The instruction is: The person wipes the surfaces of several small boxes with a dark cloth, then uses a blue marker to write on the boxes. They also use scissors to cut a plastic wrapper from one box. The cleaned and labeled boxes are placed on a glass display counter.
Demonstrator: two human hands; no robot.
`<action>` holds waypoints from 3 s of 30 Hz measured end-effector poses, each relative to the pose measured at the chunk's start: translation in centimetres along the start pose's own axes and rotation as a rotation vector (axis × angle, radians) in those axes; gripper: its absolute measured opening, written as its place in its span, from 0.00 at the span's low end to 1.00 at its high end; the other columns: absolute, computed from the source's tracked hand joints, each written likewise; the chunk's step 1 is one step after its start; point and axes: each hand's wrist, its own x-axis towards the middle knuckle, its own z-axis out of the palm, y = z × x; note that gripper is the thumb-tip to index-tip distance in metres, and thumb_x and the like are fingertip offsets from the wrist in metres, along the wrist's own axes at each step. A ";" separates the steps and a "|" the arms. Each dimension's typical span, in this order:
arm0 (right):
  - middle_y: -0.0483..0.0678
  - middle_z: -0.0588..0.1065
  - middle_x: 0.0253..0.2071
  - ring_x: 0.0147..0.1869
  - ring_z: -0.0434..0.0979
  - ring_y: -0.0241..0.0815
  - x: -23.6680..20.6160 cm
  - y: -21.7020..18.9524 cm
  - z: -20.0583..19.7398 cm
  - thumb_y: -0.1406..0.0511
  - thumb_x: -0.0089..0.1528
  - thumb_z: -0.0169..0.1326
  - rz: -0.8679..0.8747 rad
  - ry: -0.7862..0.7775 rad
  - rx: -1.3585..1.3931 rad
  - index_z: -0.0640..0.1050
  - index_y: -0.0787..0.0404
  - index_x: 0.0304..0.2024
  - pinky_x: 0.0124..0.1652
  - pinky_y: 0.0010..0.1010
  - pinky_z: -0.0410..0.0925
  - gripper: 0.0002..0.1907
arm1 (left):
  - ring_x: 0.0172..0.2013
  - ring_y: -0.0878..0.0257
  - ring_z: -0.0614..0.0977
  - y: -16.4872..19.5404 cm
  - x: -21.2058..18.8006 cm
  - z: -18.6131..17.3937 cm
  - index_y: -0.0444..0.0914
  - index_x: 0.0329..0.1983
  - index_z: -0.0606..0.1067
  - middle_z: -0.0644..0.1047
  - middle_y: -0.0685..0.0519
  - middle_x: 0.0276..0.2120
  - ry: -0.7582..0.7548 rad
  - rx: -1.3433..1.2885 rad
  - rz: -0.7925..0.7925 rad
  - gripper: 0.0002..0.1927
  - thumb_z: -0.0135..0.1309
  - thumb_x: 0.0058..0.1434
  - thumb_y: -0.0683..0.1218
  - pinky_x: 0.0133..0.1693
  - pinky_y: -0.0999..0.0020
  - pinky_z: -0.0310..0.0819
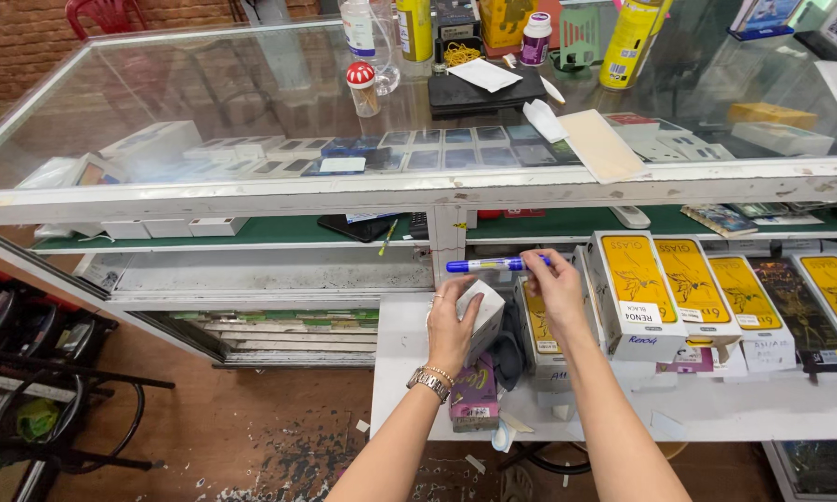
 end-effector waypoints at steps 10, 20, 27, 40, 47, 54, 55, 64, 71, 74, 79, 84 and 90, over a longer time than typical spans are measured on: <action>0.36 0.70 0.25 0.25 0.61 0.25 0.2 -0.8 -0.4 0.61 0.64 0.60 -0.113 -0.011 -0.239 0.81 0.60 0.40 0.25 0.21 0.55 0.09 | 0.46 0.47 0.81 1.1 0.8 -0.5 0.39 0.63 0.65 0.78 0.44 0.49 -0.030 -0.018 -0.095 0.28 0.60 0.61 0.46 0.45 0.55 0.75; 0.53 0.76 0.21 0.27 0.78 0.46 0.1 2.6 6.3 0.49 0.60 0.60 -0.231 -0.063 -0.845 0.81 0.64 0.27 0.30 0.36 0.67 0.24 | 0.44 0.41 0.77 -0.1 0.8 -0.3 0.34 0.50 0.72 0.76 0.41 0.41 -0.105 0.072 -0.052 0.11 0.50 0.66 0.43 0.44 0.50 0.71; 0.51 0.78 0.23 0.28 0.76 0.41 3.3 3.5 5.1 0.50 0.61 0.57 -0.022 -0.362 -0.750 0.82 0.64 0.31 0.31 0.35 0.68 0.23 | 0.43 0.40 0.77 -0.4 1.1 -1.0 0.32 0.45 0.71 0.76 0.40 0.40 -0.194 0.086 -0.074 0.12 0.50 0.70 0.47 0.45 0.50 0.70; 0.60 0.79 0.26 0.35 0.80 0.61 -1.4 1.0 8.2 0.47 0.59 0.58 -0.126 -0.028 -0.993 0.73 0.65 0.40 0.37 0.48 0.70 0.28 | 0.46 0.39 0.76 -0.9 0.4 -0.4 0.31 0.49 0.71 0.75 0.38 0.43 -0.097 0.072 -0.022 0.12 0.49 0.65 0.41 0.47 0.50 0.70; 0.58 0.79 0.30 0.38 0.80 0.59 2.6 3.0 6.5 0.50 0.65 0.50 -0.167 -0.288 -0.864 0.73 0.62 0.43 0.39 0.47 0.69 0.21 | 0.42 0.38 0.75 -1.6 1.2 -0.8 0.32 0.40 0.69 0.74 0.38 0.37 -0.148 0.095 -0.067 0.10 0.50 0.68 0.45 0.44 0.49 0.69; 0.41 0.69 0.30 0.31 0.66 0.31 5.0 1.8 3.5 0.55 0.72 0.47 0.001 -0.185 -0.085 0.73 0.58 0.48 0.31 0.28 0.61 0.14 | 0.43 0.43 0.78 -0.8 1.0 -2.5 0.34 0.47 0.73 0.76 0.42 0.41 -0.188 -0.044 -0.090 0.12 0.48 0.70 0.48 0.45 0.55 0.71; 0.42 0.69 0.29 0.29 0.66 0.30 5.8 0.5 3.1 0.56 0.71 0.47 -0.040 -0.182 -0.120 0.72 0.58 0.48 0.29 0.27 0.60 0.13 | 0.43 0.43 0.78 -0.6 1.0 -2.8 0.34 0.48 0.73 0.76 0.42 0.41 -0.186 -0.036 -0.074 0.12 0.49 0.70 0.48 0.46 0.55 0.71; 0.45 0.74 0.31 0.33 0.75 0.36 0.9 2.6 4.4 0.60 0.69 0.49 0.095 -0.214 0.250 0.72 0.61 0.47 0.39 0.33 0.73 0.11 | 0.42 0.52 0.77 0.3 -0.8 -2.0 0.34 0.52 0.69 0.74 0.45 0.41 -0.104 0.006 -0.190 0.27 0.66 0.56 0.51 0.46 0.59 0.72; 0.48 0.75 0.34 0.37 0.77 0.37 0.3 5.5 3.2 0.60 0.70 0.51 0.055 -0.203 0.272 0.75 0.65 0.50 0.44 0.33 0.75 0.15 | 0.47 0.63 0.78 -2.5 -3.3 -0.5 0.35 0.53 0.68 0.77 0.50 0.50 -0.042 -0.565 -0.518 0.23 0.63 0.58 0.44 0.49 0.67 0.74; 0.48 0.79 0.36 0.39 0.79 0.36 -0.2 4.5 3.1 0.60 0.67 0.52 0.016 -0.256 0.186 0.75 0.63 0.49 0.46 0.29 0.74 0.14 | 0.49 0.63 0.79 -3.1 -3.1 -0.5 0.36 0.54 0.66 0.77 0.50 0.51 -0.084 -0.699 -0.619 0.24 0.62 0.57 0.42 0.49 0.67 0.76; 0.46 0.79 0.34 0.38 0.77 0.32 -1.7 3.0 3.3 0.62 0.65 0.58 -0.138 -0.341 -0.300 0.78 0.64 0.45 0.39 0.25 0.70 0.12 | 0.52 0.62 0.78 -3.5 -3.2 -0.8 0.36 0.52 0.66 0.77 0.48 0.52 -0.090 -0.745 -0.580 0.24 0.64 0.57 0.40 0.52 0.66 0.75; 0.42 0.78 0.29 0.32 0.75 0.27 -3.0 2.1 4.0 0.62 0.61 0.60 -0.222 -0.414 -0.473 0.78 0.63 0.39 0.32 0.22 0.67 0.11 | 0.56 0.64 0.76 -3.8 -3.3 -1.2 0.36 0.51 0.65 0.76 0.50 0.54 -0.128 -0.685 -0.548 0.25 0.66 0.57 0.43 0.53 0.67 0.74; 0.39 0.72 0.18 0.22 0.64 0.27 -4.2 1.3 4.4 0.61 0.59 0.61 -0.215 -0.337 -0.627 0.80 0.62 0.34 0.23 0.26 0.56 0.10 | 0.57 0.66 0.75 -3.7 -3.2 -1.7 0.37 0.52 0.67 0.77 0.51 0.54 -0.173 -0.637 -0.557 0.26 0.67 0.56 0.47 0.56 0.67 0.72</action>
